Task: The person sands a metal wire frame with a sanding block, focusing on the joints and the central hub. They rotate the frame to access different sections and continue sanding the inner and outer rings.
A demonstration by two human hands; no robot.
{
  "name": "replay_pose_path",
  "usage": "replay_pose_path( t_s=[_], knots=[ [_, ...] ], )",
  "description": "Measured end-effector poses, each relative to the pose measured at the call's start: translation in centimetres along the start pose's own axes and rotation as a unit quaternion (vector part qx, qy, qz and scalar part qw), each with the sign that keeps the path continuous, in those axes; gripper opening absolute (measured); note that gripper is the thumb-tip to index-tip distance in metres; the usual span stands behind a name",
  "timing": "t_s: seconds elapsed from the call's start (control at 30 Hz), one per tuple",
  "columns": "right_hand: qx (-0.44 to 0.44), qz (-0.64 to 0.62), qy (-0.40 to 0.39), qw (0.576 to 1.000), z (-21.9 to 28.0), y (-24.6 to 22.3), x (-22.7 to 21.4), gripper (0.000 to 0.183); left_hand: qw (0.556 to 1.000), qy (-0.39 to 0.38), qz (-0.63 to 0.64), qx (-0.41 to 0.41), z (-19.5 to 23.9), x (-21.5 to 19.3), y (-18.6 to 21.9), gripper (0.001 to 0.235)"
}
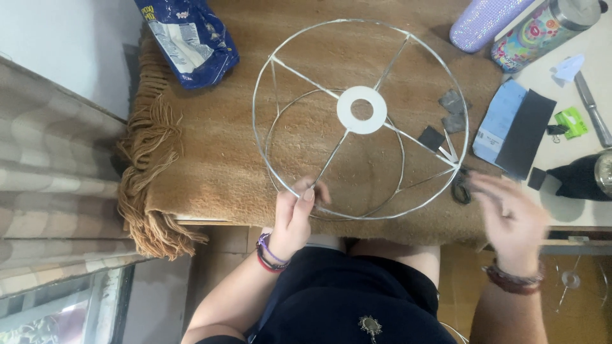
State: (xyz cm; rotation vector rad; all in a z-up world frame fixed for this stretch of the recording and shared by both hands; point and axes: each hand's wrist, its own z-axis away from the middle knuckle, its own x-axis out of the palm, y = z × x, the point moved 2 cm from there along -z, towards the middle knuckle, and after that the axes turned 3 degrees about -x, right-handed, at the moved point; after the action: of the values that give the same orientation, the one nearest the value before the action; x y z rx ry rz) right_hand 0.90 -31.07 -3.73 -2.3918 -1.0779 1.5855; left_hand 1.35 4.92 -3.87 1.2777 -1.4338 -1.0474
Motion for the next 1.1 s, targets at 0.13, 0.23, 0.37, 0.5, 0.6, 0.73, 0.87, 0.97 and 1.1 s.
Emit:
replay_pose_path(
  t_s=[0.13, 0.23, 0.37, 0.5, 0.6, 0.73, 0.87, 0.97, 1.1],
  knots=[
    [-0.044, -0.017, 0.142, 0.989, -2.9, -3.5, -2.1, 0.01, 0.994, -0.092, -0.016, -0.048, -1.0, -0.3, 1.9, 0.054],
    [-0.112, -0.028, 0.139, 0.983, -6.7, -7.1, -1.6, 0.008, 0.993, -0.079, -0.078, -0.034, -1.7, -0.3, 3.1, 0.051],
    [-0.109, -0.12, 0.179, 0.97, -9.6, -8.8, -0.6, 0.011, 0.977, -0.123, -0.157, 0.079, -2.7, -1.2, 4.6, 0.045],
    [0.108, -0.396, 0.261, 0.874, -8.4, -6.1, 3.0, 0.02, 0.908, -0.159, -0.281, 0.266, -4.5, -3.2, 5.5, 0.029],
    [0.208, -0.581, 0.206, 0.76, -8.7, -6.3, 4.2, 0.028, 0.877, -0.179, -0.319, 0.313, -5.5, -3.7, 7.2, 0.029],
    [0.186, -0.586, 0.182, 0.767, -8.4, -6.5, 5.3, 0.023, 0.903, -0.178, -0.227, 0.318, -6.0, -3.0, 8.4, 0.034],
    [0.17, -0.537, 0.21, 0.799, -7.4, -6.4, 4.6, 0.03, 0.899, -0.164, -0.227, 0.337, -5.5, -2.9, 7.2, 0.036],
    [0.13, -0.509, 0.222, 0.821, -6.5, -5.1, 4.5, 0.021, 0.915, -0.188, -0.135, 0.332, -5.4, -2.9, 5.3, 0.038],
    [0.103, -0.499, 0.225, 0.83, -5.4, -4.6, 4.9, 0.019, 0.927, -0.193, -0.094, 0.308, -4.8, -2.0, 4.5, 0.04]
  ],
)
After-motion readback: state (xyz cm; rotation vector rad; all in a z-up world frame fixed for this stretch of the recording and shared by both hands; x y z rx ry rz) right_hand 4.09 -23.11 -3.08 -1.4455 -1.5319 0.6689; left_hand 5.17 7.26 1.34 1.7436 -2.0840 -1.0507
